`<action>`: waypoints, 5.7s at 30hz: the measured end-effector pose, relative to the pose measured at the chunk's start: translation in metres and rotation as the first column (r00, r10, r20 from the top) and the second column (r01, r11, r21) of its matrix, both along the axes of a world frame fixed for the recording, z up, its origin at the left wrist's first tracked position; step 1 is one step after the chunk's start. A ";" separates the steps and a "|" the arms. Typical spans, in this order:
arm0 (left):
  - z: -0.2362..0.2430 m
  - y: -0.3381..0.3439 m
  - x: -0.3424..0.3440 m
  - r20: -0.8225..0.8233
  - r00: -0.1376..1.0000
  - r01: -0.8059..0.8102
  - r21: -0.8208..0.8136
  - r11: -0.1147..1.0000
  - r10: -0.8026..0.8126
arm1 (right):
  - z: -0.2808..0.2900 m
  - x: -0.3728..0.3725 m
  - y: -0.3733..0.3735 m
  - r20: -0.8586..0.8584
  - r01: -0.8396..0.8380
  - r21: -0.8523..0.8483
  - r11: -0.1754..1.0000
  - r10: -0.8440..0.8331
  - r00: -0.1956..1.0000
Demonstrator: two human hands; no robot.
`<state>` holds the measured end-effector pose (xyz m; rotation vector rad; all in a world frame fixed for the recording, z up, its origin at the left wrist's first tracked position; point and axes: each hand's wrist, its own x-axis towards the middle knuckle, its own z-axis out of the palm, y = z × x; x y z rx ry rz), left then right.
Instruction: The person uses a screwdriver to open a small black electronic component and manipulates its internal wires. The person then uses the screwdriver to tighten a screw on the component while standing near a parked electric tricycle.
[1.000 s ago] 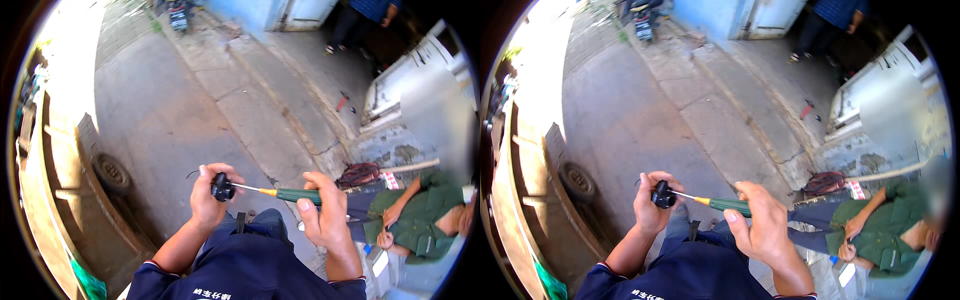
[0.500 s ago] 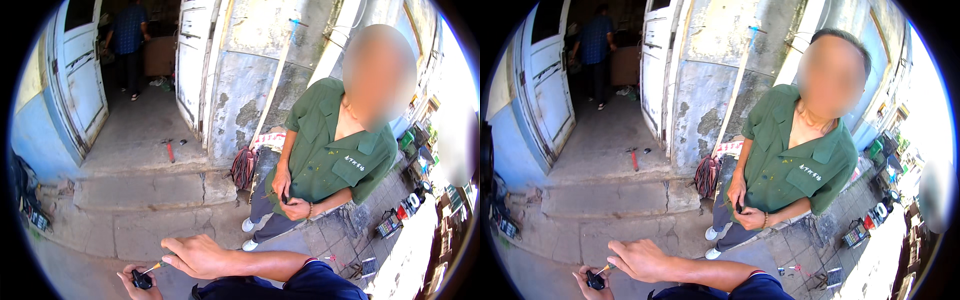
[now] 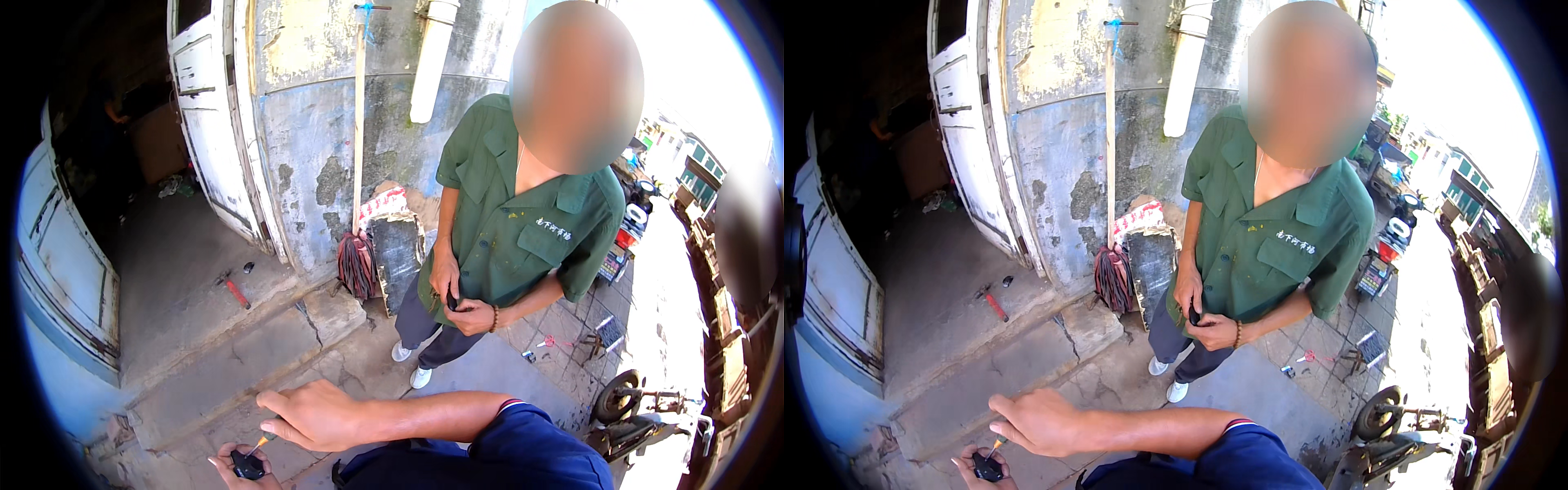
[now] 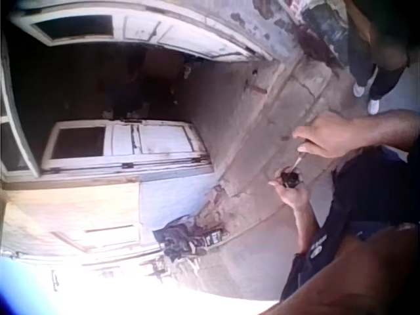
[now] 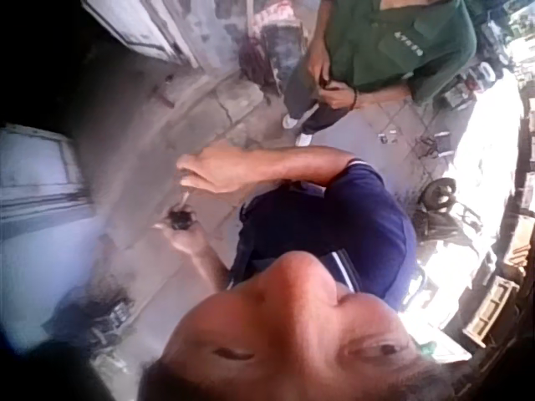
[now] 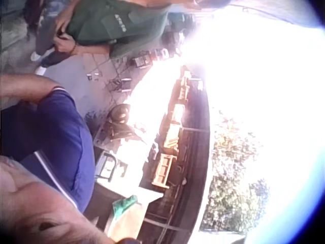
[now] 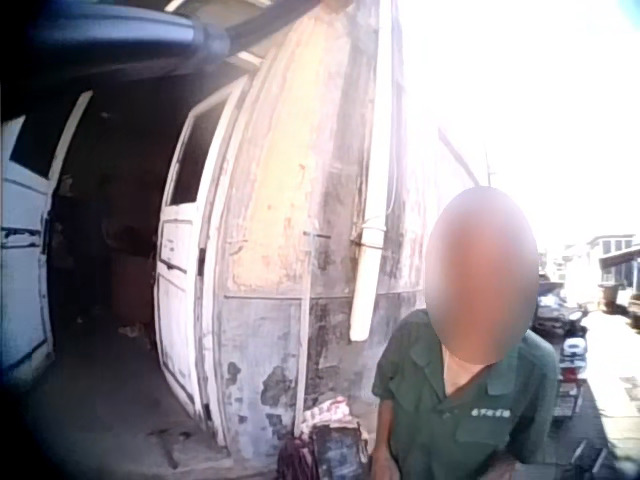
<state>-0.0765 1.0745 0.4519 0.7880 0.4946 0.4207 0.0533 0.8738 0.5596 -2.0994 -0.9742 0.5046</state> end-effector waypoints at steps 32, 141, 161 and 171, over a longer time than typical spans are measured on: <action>0.001 0.007 0.184 -0.058 0.886 0.463 0.071 0.884 -0.459 | -0.022 0.088 -0.051 0.273 0.281 0.402 0.871 -0.407 0.871; 0.018 -0.028 0.293 0.097 0.585 0.811 -0.087 0.578 -0.805 | 0.006 0.088 -0.045 0.484 0.170 0.579 0.797 -0.504 0.716; 0.012 -0.019 0.278 0.037 0.563 0.825 -0.092 0.558 -0.826 | 0.012 0.071 -0.036 0.396 0.500 0.460 0.734 -0.673 0.625; 0.013 -0.020 0.281 0.047 0.556 0.830 -0.086 0.551 -0.830 | 0.010 0.066 -0.031 0.400 0.508 0.490 0.708 -0.700 0.591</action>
